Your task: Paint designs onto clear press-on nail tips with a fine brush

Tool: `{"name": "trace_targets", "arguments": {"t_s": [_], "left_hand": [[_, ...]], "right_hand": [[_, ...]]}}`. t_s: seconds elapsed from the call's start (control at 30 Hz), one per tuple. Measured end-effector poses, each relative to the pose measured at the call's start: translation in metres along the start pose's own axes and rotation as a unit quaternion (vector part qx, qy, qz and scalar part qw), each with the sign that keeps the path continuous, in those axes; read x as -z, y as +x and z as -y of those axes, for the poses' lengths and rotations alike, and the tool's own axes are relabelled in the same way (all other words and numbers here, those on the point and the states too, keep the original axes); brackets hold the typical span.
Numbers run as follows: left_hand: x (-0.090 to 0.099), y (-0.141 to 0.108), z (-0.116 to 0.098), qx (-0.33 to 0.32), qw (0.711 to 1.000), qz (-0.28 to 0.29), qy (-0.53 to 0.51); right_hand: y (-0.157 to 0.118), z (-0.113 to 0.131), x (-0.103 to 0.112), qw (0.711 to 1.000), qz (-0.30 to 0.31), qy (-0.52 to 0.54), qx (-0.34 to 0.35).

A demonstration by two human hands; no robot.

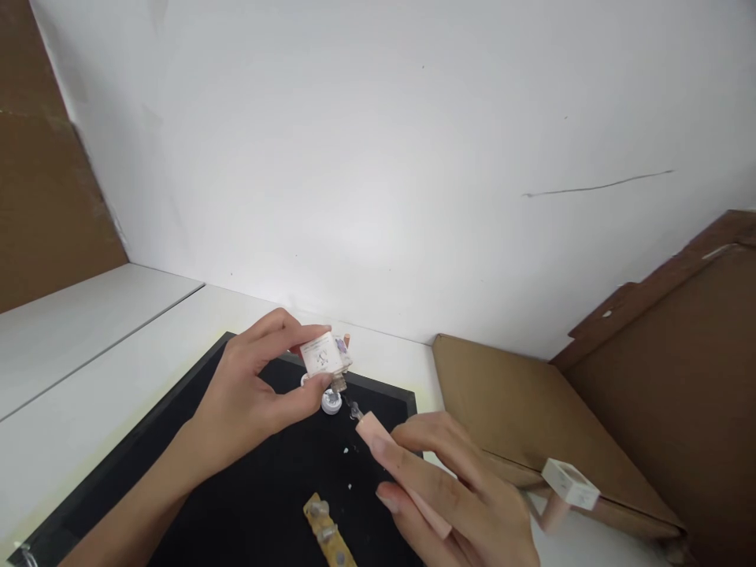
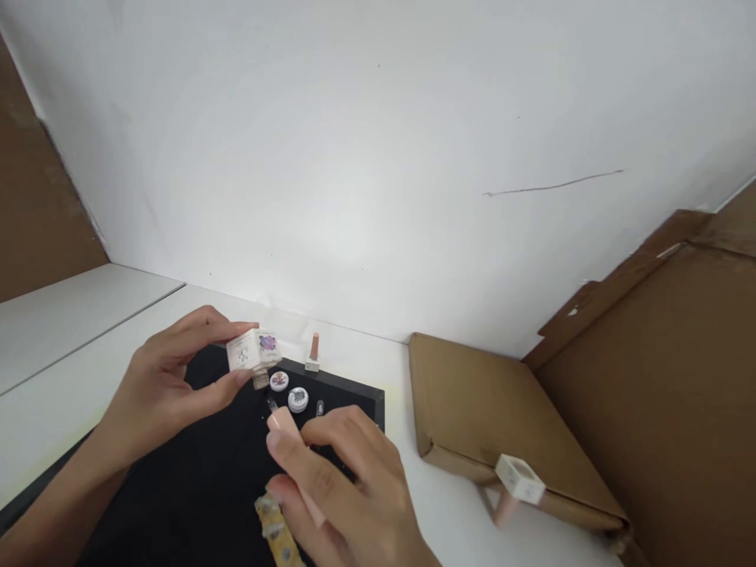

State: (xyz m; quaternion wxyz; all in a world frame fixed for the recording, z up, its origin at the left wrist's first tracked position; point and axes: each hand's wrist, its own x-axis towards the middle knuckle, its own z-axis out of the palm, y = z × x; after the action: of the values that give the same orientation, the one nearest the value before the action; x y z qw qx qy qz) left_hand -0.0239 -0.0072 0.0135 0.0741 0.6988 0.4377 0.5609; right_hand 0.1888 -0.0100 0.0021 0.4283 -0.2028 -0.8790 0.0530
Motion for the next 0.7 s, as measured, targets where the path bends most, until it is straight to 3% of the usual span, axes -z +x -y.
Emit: {"name": "trace_targets", "arguments": {"t_s": [0.7], "left_hand": [[0.0021, 0.0008, -0.0028, -0.018, 1.0, 0.005, 0.022]], "right_hand": [[0.0019, 0.0027, -0.002, 0.998, -0.005, 0.044, -0.043]]}}
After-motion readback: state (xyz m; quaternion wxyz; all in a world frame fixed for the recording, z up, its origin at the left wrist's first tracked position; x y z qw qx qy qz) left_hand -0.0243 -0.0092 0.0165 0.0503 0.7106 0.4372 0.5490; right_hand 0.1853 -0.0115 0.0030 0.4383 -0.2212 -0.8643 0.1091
